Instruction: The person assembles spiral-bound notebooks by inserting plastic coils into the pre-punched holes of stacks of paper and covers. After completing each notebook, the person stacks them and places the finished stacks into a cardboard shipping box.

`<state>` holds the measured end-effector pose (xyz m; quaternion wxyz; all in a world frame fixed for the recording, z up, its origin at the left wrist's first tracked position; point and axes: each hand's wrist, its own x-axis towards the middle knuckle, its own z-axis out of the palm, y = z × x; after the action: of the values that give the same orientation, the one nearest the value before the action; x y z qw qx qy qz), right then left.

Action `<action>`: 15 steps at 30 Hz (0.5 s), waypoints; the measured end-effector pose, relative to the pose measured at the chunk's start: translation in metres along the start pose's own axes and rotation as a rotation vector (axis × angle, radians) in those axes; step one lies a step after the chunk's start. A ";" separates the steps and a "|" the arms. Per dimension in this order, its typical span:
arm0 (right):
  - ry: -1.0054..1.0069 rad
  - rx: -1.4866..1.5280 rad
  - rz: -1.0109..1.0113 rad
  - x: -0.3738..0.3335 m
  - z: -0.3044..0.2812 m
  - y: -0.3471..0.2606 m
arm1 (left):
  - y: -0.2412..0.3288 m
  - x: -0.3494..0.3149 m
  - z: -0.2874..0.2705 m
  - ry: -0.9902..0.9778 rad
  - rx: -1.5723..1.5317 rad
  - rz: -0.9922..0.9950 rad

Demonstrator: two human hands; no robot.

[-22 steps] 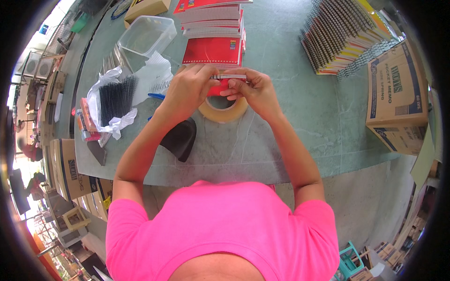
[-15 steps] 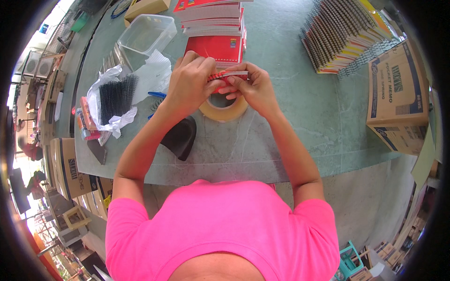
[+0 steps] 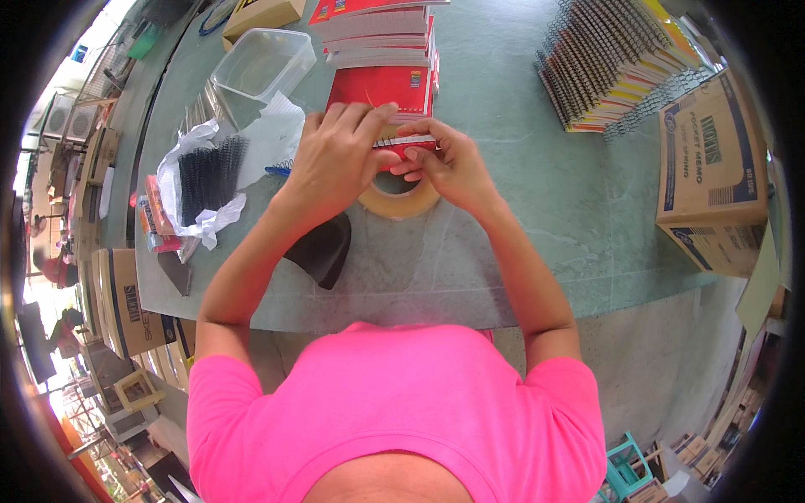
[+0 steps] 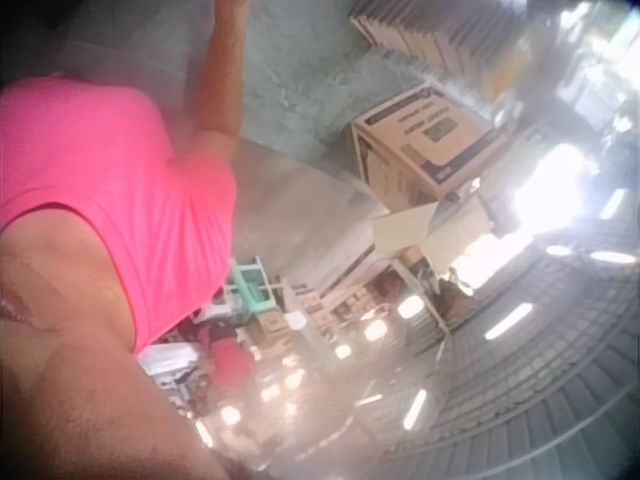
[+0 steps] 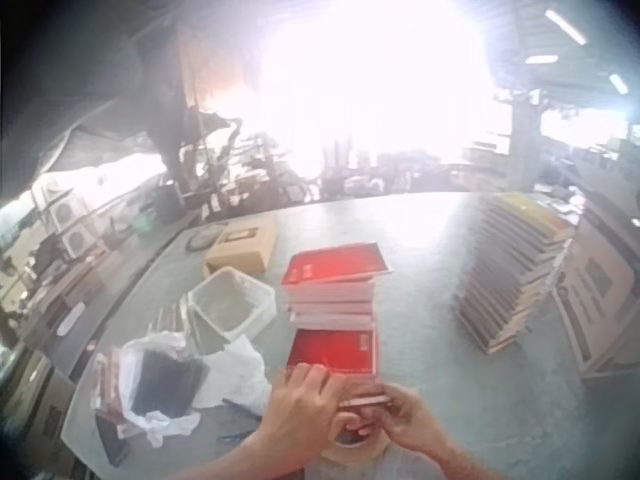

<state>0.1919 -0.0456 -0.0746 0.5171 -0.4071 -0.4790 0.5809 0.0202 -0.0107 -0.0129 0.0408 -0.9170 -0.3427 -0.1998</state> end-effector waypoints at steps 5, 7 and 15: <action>0.039 -0.108 -0.022 0.002 0.003 0.005 | 0.001 -0.001 -0.006 -0.058 0.060 0.003; 0.072 -0.121 0.009 0.001 0.004 0.002 | 0.007 -0.004 -0.004 -0.024 0.023 -0.019; 0.046 -0.112 -0.124 0.007 0.007 0.012 | 0.001 -0.004 -0.014 -0.115 0.181 -0.097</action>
<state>0.1816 -0.0400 -0.0845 0.5394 -0.4180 -0.5232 0.5104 0.0134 -0.0172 -0.0013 0.0940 -0.9018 -0.4051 -0.1171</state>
